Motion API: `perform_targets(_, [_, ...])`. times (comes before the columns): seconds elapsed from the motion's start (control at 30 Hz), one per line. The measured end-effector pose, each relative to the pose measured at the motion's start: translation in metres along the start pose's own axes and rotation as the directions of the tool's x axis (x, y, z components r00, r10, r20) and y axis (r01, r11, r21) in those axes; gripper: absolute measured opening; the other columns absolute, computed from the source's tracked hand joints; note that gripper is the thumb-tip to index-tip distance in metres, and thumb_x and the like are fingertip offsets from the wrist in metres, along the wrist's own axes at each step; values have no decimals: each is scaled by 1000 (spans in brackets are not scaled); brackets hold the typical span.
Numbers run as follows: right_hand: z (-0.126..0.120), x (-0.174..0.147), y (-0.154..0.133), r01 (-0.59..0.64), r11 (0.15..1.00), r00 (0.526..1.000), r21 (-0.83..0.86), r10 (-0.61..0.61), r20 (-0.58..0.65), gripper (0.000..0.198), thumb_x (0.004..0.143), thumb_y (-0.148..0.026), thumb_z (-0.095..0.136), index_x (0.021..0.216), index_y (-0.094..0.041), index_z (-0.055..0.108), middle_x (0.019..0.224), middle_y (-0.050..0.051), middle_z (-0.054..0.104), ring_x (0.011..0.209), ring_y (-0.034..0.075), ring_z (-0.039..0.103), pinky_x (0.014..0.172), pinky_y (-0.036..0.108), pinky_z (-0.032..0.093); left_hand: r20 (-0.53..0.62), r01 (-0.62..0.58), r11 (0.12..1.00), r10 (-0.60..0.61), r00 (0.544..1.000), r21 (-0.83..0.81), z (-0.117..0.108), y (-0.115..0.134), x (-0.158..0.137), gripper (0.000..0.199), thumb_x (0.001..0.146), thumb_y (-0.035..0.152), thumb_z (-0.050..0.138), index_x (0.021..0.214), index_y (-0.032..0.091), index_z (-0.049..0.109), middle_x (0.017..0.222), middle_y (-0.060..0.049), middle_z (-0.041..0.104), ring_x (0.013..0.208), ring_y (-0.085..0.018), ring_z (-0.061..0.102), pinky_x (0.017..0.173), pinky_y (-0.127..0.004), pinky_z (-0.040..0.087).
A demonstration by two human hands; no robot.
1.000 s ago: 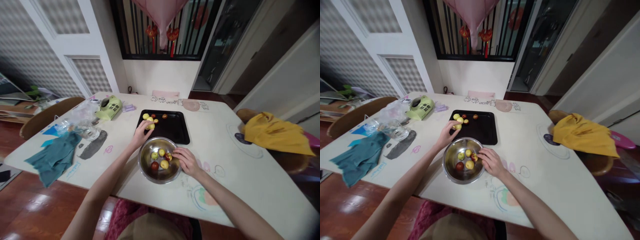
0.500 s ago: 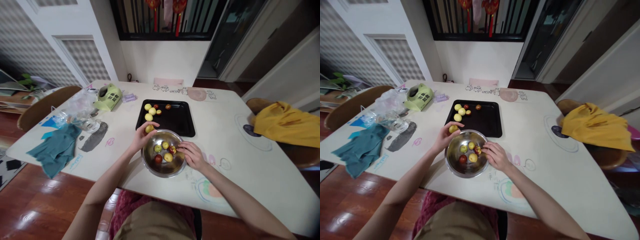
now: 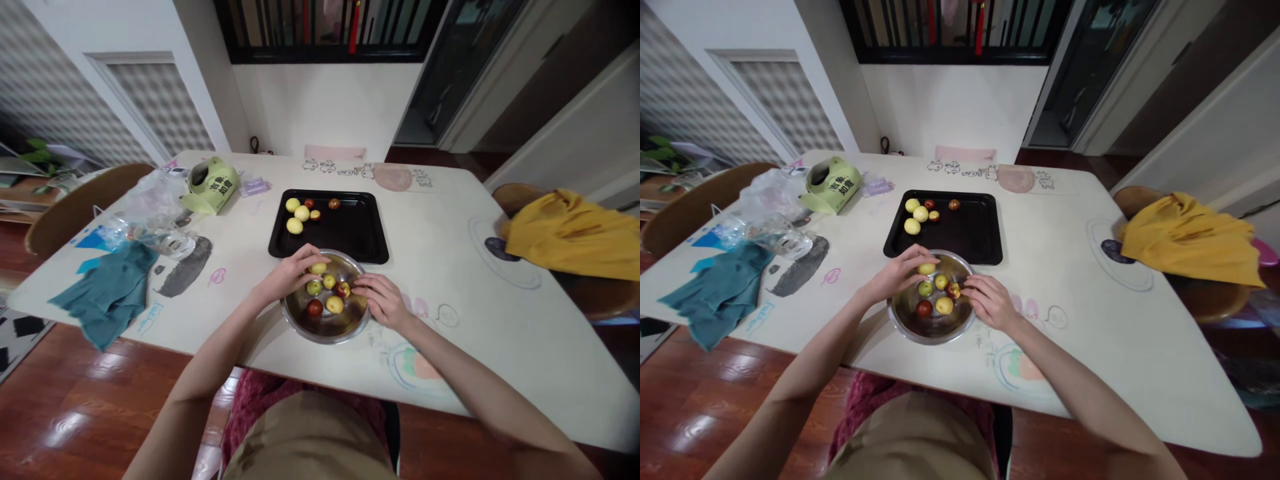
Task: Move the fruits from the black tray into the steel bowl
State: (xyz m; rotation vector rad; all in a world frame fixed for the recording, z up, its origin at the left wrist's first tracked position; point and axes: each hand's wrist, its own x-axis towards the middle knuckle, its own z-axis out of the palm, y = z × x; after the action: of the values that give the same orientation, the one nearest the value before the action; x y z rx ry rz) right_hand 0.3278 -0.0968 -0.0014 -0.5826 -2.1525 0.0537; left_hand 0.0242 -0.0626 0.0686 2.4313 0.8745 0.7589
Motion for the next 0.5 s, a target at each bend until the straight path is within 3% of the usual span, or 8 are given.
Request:
perform_targets(0.2, [1, -2, 1, -37, 999, 999, -1, 37, 37, 39, 110, -30, 40, 116, -20, 77, 113, 14, 77, 114, 29, 72, 94, 50, 64, 173, -58, 996, 46, 984, 67, -11, -3, -5, 32, 106, 31, 61, 137, 26, 66, 130, -9, 68, 112, -22, 73, 98, -33, 59])
perform_targets(0.37, [0, 0, 0, -27, 1000, 999, 0, 27, 31, 38, 109, -29, 40, 116, -20, 77, 112, 13, 77, 113, 28, 72, 92, 49, 65, 222, -67, 990, 38, 974, 127, -30, 1, -10, 24, 100, 30, 70, 123, 22, 71, 123, -8, 74, 106, -22, 74, 93, -32, 58])
perform_targets(0.5, [1, 0, 0, -10, 1000, 1000, -11, 10, 18, 39, 109, -28, 40, 117, -20, 77, 112, 13, 77, 113, 28, 72, 92, 48, 65, 280, -63, 978, 4, 960, 200, -32, 5, -13, 24, 94, 27, 77, 117, 21, 72, 118, -8, 76, 104, -24, 73, 93, -34, 56])
